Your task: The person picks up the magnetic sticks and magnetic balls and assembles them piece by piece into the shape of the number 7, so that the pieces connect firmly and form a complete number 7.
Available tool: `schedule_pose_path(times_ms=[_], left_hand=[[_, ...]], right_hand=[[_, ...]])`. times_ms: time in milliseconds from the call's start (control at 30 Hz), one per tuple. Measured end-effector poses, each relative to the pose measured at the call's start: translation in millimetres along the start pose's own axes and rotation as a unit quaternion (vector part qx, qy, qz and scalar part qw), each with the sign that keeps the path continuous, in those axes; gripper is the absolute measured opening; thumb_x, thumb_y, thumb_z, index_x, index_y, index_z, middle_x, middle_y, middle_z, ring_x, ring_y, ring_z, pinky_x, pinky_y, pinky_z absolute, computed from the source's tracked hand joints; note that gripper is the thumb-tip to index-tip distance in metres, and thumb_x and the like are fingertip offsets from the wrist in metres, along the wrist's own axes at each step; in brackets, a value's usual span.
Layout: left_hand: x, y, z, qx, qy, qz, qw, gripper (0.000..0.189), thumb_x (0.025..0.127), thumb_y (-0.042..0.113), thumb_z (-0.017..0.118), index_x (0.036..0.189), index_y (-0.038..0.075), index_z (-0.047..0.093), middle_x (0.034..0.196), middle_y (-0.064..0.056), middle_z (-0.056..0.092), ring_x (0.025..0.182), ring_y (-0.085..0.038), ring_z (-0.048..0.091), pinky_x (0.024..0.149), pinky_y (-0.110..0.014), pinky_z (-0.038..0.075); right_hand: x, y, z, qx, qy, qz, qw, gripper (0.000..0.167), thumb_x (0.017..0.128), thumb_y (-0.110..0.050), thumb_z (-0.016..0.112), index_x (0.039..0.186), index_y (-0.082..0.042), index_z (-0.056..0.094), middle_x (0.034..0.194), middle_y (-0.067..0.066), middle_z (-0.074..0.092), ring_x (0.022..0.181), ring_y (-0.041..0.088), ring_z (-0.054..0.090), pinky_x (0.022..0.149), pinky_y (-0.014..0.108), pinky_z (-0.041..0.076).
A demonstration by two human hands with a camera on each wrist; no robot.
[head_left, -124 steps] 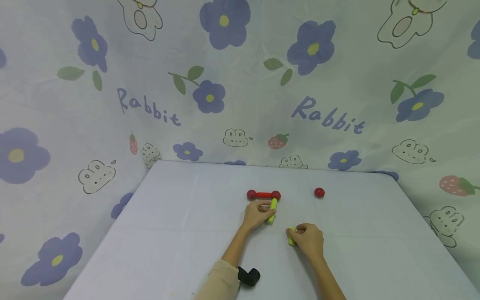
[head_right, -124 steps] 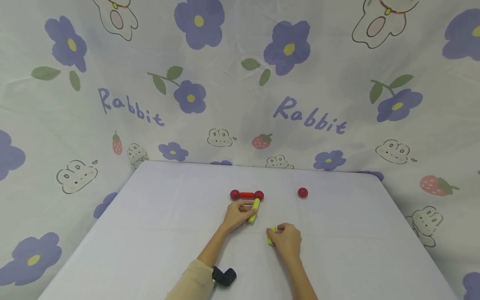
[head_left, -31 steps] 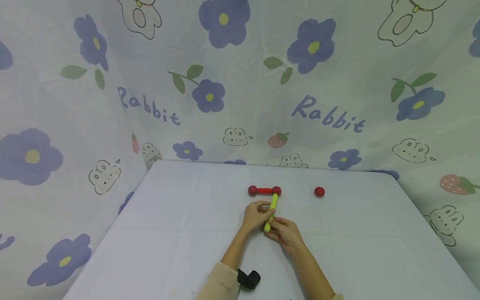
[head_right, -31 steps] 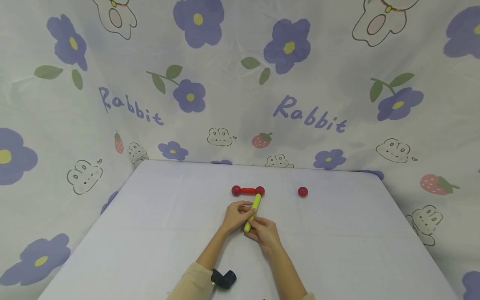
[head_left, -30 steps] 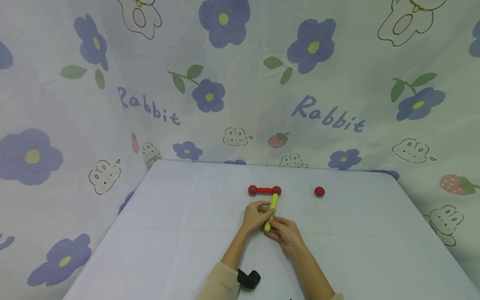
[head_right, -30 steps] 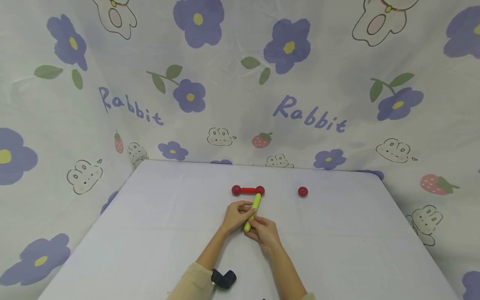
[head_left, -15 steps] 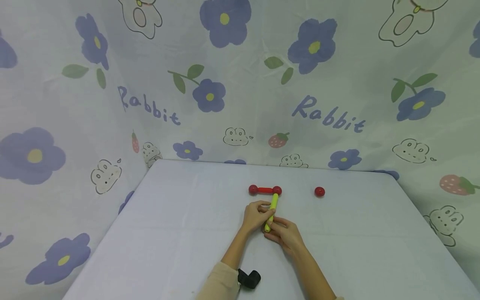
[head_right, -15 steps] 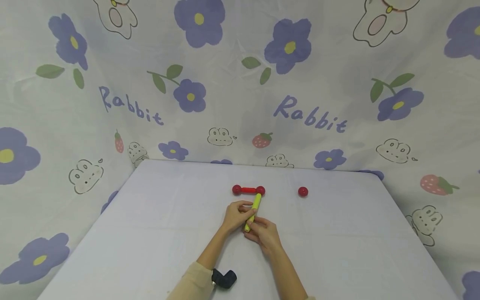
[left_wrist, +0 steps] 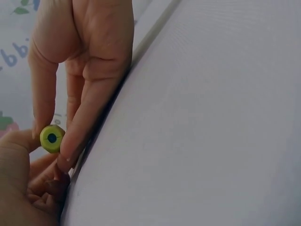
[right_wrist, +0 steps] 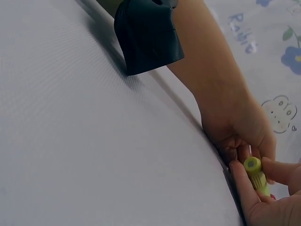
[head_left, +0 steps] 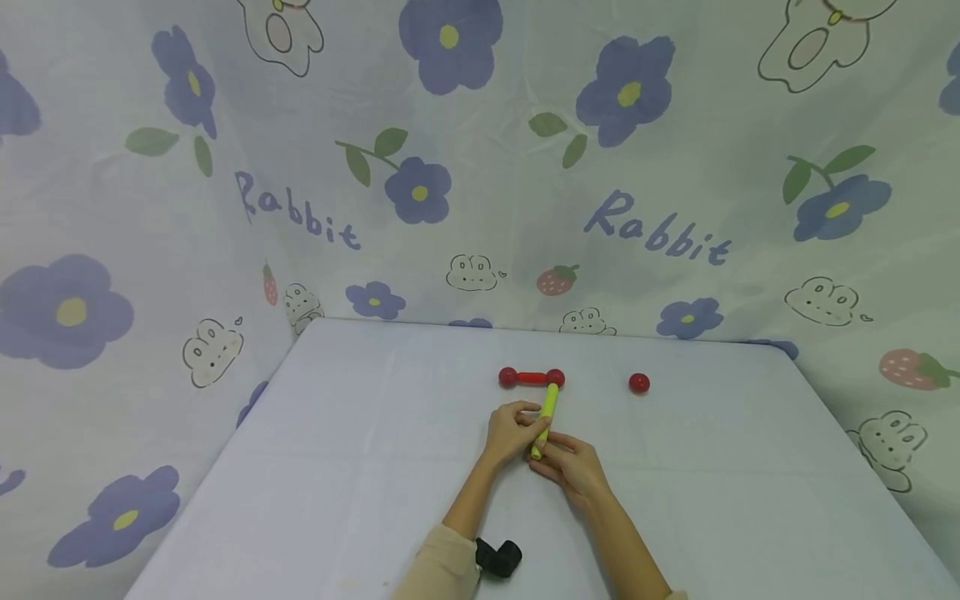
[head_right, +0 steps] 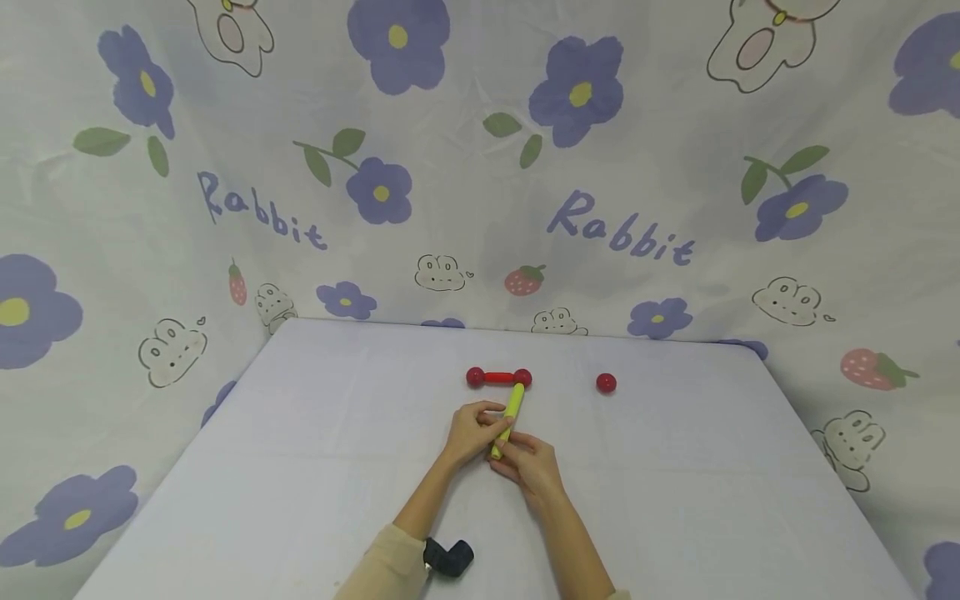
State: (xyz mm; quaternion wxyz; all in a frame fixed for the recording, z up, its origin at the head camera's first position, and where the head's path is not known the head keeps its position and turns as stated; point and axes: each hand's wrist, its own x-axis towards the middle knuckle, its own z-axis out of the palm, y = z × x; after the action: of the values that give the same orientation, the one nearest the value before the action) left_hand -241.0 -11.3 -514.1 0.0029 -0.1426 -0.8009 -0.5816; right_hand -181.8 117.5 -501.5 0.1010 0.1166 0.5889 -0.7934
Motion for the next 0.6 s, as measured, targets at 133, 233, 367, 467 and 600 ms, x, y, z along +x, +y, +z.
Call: schedule_pose_path(times_ms=[133,233,367,467,600], left_hand=[[-0.1,-0.2,0.0,-0.004,0.000,0.009,1.0000,0.034,0.082,0.020,0.071,0.105,-0.004,0.067,0.080,-0.015,0.072,0.065,-0.019,0.069,0.053,-0.020,0.051],[-0.1,-0.5,0.1,-0.003,-0.001,0.011,0.9999,0.033,0.081,0.019,0.071,0.105,-0.004,0.067,0.080,-0.015,0.072,0.066,-0.019,0.069,0.053,-0.019,0.050],[0.1,0.4,0.0,-0.002,-0.002,0.006,1.0000,0.032,0.081,0.019,0.071,0.104,-0.004,0.067,0.081,-0.015,0.072,0.068,-0.018,0.069,0.054,-0.018,0.050],[0.4,1.1,-0.2,-0.006,0.001,0.002,1.0000,0.031,0.081,0.018,0.071,0.104,-0.004,0.068,0.080,-0.015,0.072,0.067,-0.017,0.068,0.053,-0.018,0.050],[1.3,0.5,-0.3,-0.006,0.005,0.002,1.0000,0.031,0.081,0.018,0.071,0.103,-0.003,0.068,0.080,-0.015,0.072,0.066,-0.016,0.068,0.053,-0.018,0.050]], right_hand=[[1.5,0.9,0.3,0.010,0.011,-0.011,0.9998,0.042,0.089,0.001,0.059,0.125,0.018,0.045,0.102,0.018,0.063,0.088,0.024,0.067,0.078,0.033,0.055],[1.3,1.9,0.2,0.020,0.011,-0.017,0.9996,0.042,0.088,0.004,0.059,0.124,0.019,0.044,0.102,0.019,0.062,0.089,0.024,0.066,0.078,0.031,0.055],[-0.7,2.4,-1.0,0.010,-0.007,-0.021,0.9997,0.046,0.085,0.008,0.059,0.126,0.021,0.040,0.102,0.019,0.061,0.089,0.022,0.066,0.079,0.032,0.054],[-2.1,1.5,-2.8,-0.019,-0.019,-0.020,0.9995,0.047,0.085,0.007,0.060,0.126,0.020,0.041,0.103,0.020,0.063,0.088,0.021,0.066,0.079,0.033,0.054],[-4.0,-1.2,-5.1,-0.053,-0.034,-0.014,0.9979,0.050,0.085,0.002,0.063,0.128,0.018,0.042,0.106,0.022,0.064,0.089,0.022,0.067,0.079,0.035,0.054]])
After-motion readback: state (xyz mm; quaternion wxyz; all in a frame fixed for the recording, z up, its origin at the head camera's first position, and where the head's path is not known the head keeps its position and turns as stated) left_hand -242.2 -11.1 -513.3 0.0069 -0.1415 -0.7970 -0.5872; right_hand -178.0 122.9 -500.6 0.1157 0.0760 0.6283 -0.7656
